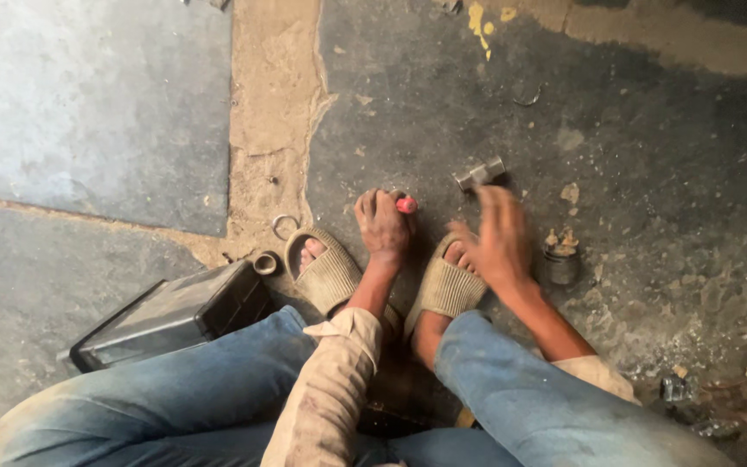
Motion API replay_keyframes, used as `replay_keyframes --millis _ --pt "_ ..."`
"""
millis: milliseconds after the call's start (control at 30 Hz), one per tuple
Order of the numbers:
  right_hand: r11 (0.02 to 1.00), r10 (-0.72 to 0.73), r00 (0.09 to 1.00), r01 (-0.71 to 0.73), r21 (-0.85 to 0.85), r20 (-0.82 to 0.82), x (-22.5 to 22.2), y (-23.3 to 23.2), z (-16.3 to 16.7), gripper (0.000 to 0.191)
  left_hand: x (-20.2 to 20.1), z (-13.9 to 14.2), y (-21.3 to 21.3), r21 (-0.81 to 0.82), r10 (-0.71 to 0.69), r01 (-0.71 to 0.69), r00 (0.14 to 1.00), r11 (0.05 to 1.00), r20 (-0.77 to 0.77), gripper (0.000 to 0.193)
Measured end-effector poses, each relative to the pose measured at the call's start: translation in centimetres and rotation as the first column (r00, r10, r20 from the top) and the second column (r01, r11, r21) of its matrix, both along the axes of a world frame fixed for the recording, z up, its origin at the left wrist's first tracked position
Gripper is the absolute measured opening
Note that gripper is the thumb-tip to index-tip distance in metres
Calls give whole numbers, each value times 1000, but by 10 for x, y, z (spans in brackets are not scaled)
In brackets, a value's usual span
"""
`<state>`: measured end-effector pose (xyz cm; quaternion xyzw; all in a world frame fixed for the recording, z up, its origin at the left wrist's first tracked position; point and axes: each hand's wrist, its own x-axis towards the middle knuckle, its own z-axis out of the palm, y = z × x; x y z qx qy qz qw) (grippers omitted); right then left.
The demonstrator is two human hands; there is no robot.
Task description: The person sits on the floor and repeatedly hammers a small cylindrical metal part with a hammer while holding it with a red-handled tool. The person occasionally repositions the part and continues striking it.
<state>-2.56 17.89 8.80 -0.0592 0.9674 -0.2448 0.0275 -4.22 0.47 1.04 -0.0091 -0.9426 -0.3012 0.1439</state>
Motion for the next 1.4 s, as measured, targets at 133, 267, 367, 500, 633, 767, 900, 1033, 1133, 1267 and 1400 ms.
replay_keyframes --millis 133,267,367,500,633,767,900,1033,1133,1267,1400 --pt "914 193 981 -192 -358 -34 -22 -47 5 55 2 -4 0 -139 -23 33 997 990 69 24" --pt "897 173 984 -138 -420 46 -41 -70 -10 23 0 -2 -4 8 7 -8 996 1000 88 32" --pt "843 77 975 47 -536 207 -55 -72 -22 17 -3 1 -6 36 12 -14 999 999 39 50" --pt "608 -118 862 456 -650 494 -88 -57 -29 12 -6 7 -3 68 12 -13 1000 998 17 69" --pt "732 -76 938 284 -619 339 -93 -50 -20 16 -8 9 -3 96 34 -36 999 995 24 80" --pt "787 -79 981 171 -593 178 -69 -49 -14 13 -6 5 -4 82 25 -25 1000 996 1 82" --pt "795 -30 970 169 -583 240 -51 -50 -18 14 -1 2 -4 100 -5 7 1000 995 -25 86" --pt "860 26 992 42 -509 124 -44 -45 -28 16 2 -1 -3 148 -12 16 1000 989 -27 84" --pt "873 84 989 -13 -488 125 -42 -46 -32 18 4 -3 -3 169 -7 12 1000 986 -30 77" --pt "889 181 978 -116 -443 107 -43 -53 -29 23 11 -6 -6 181 -9 2 999 984 35 66" --pt "883 269 961 -219 -415 65 -46 -60 -17 23 18 -11 -12 133 -15 15 1000 991 4 58"
